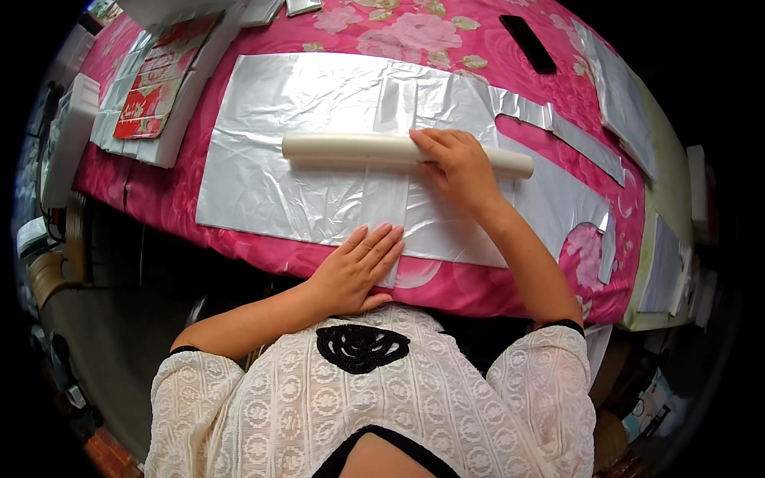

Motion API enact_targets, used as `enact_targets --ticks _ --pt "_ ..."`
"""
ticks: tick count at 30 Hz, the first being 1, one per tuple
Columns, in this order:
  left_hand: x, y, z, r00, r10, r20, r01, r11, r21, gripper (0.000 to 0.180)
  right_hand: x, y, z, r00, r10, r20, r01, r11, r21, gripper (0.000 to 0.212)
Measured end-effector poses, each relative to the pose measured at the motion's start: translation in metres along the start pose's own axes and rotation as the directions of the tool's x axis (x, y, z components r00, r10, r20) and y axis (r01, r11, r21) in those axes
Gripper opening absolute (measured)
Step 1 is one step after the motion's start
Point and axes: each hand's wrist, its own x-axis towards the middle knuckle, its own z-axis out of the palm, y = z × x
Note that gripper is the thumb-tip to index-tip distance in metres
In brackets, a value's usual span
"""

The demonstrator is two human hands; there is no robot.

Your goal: The person wraps small rectangular items in silver foil, folds the edges, and stacks them on a pink floral tablecloth. They also unroll and smooth a large sheet of clear plastic film on the table.

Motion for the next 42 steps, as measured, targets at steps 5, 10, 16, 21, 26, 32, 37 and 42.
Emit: enact_targets --ticks 5,10,16,21,26,32,37,42 --pt "-0.008 -0.016 -0.002 0.988 0.153 -0.016 -0.154 0.983 -0.098 0.068 0.062 0.055 0.013 0.999 0.054 0.004 -0.054 0.998 -0.035 0.045" --pt "-0.027 -0.031 0.002 0.961 0.218 -0.173 -0.244 0.958 -0.148 0.045 0.061 0.048 0.018 0.992 0.012 -0.127 -0.020 0.998 -0.064 0.048" --pt "-0.027 -0.035 -0.001 0.920 0.300 -0.251 -0.315 0.949 -0.019 0.023 -0.009 -0.022 0.006 0.940 -0.223 0.258 0.151 0.951 0.271 0.052" --pt "-0.019 -0.033 -0.011 0.897 0.126 -0.424 -0.277 0.907 -0.317 0.016 -0.028 -0.038 0.006 0.953 -0.190 0.234 0.132 0.962 0.241 0.050" --pt "-0.001 -0.045 -0.041 0.904 0.053 -0.425 -0.218 0.910 -0.352 0.049 -0.033 -0.039 0.025 0.990 -0.135 0.040 0.127 0.978 0.165 0.034" --pt "0.015 -0.066 -0.048 0.986 0.106 -0.128 -0.133 0.966 -0.221 0.107 -0.035 -0.040 0.025 0.999 -0.039 0.009 0.036 0.971 0.237 0.034" --pt "0.020 -0.074 -0.037 0.973 0.078 -0.217 -0.119 0.976 -0.184 0.077 -0.035 -0.038 0.025 0.999 0.035 0.033 -0.044 0.941 0.337 0.036" --pt "0.030 -0.071 -0.024 0.943 0.101 -0.316 -0.136 0.986 -0.092 0.051 -0.037 -0.038 0.024 1.000 -0.015 0.016 0.011 0.970 0.241 0.029"
